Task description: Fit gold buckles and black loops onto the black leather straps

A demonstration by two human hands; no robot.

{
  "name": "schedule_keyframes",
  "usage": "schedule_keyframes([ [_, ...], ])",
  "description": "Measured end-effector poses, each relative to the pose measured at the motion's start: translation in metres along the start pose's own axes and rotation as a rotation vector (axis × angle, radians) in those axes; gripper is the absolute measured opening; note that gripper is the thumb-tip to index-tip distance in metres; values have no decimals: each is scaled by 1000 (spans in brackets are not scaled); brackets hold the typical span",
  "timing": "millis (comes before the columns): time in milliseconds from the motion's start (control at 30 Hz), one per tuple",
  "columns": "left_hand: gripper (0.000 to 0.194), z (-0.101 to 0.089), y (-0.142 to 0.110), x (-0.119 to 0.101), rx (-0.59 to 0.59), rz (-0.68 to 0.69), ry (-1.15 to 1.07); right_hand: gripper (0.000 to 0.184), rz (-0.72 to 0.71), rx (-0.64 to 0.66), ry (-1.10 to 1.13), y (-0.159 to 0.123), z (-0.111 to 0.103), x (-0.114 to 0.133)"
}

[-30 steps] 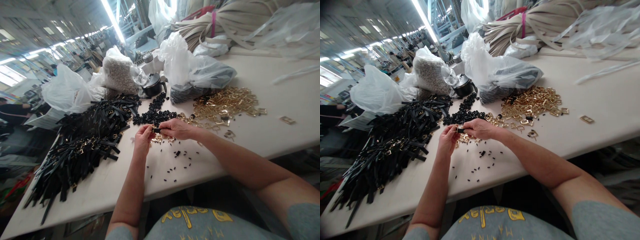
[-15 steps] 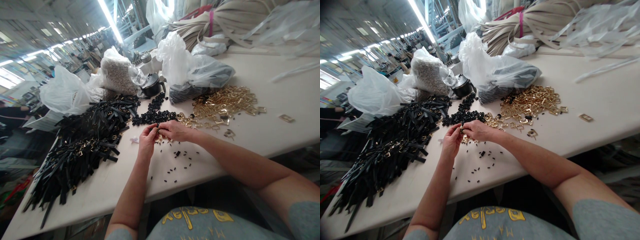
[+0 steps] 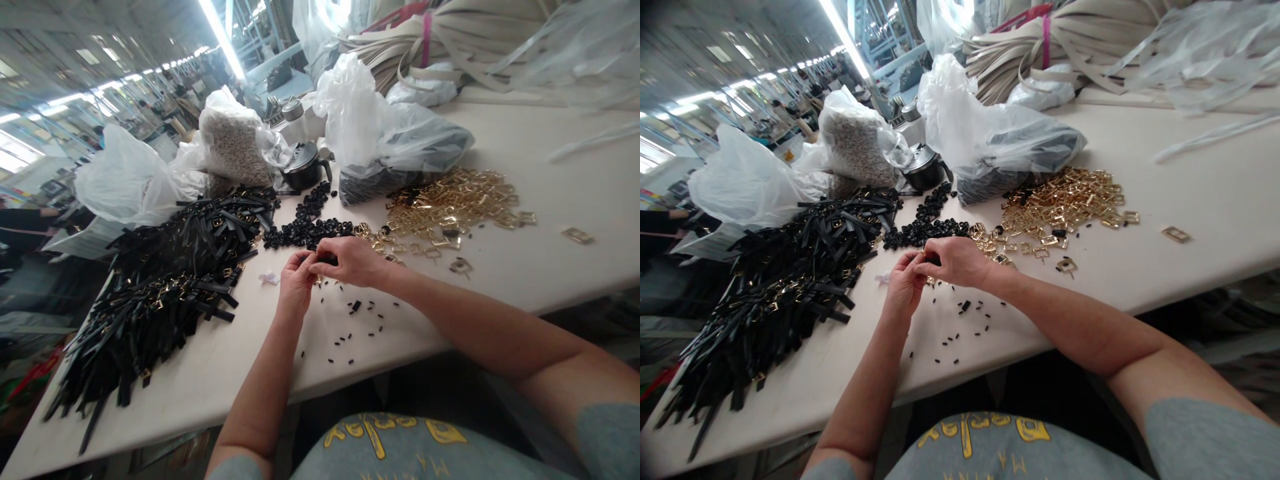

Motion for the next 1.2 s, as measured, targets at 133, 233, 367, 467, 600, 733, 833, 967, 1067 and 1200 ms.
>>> schedule_keyframes([
  [133,39,2,-2,3,5,-2,16,32,23,-59,-84,-2,-1,2],
  [233,38,2,-2,0,8,-4,-35,32,25,-84,-97,-2,-1,1],
  [367,31,1,-3,-5,30,-68,-74,20,-90,-147,-34,-2,-4,1],
  [467,27,0,-4,-6,30,-112,-83,15,-251,-178,28,-2,-8,5],
  [600,29,0,-4,-5,59,-121,-54,8,-338,-173,98,-1,-9,6],
  [733,29,-2,-1,-4,34,-125,-33,10,-297,-178,66,0,-6,3],
  [833,27,-4,0,-4,25,-125,-39,13,-292,-164,21,0,-3,3],
  [967,25,-4,-1,-3,29,-137,-40,11,-293,-181,4,-1,-1,3],
  [1067,24,-3,-2,-1,34,-157,-41,10,-302,-194,11,-1,1,2],
  [1200,19,-3,-3,0,20,-176,-55,12,-306,-196,62,0,2,2],
])
Point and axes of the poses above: each hand's wrist, its own y-axis towards the middle knuckle, its own z-axis out of the palm, x = y × z, the point moved 5 cm from there along y, towards the middle knuckle, and after that the axes turned 4 degrees about -x, right-handed, at the moved point
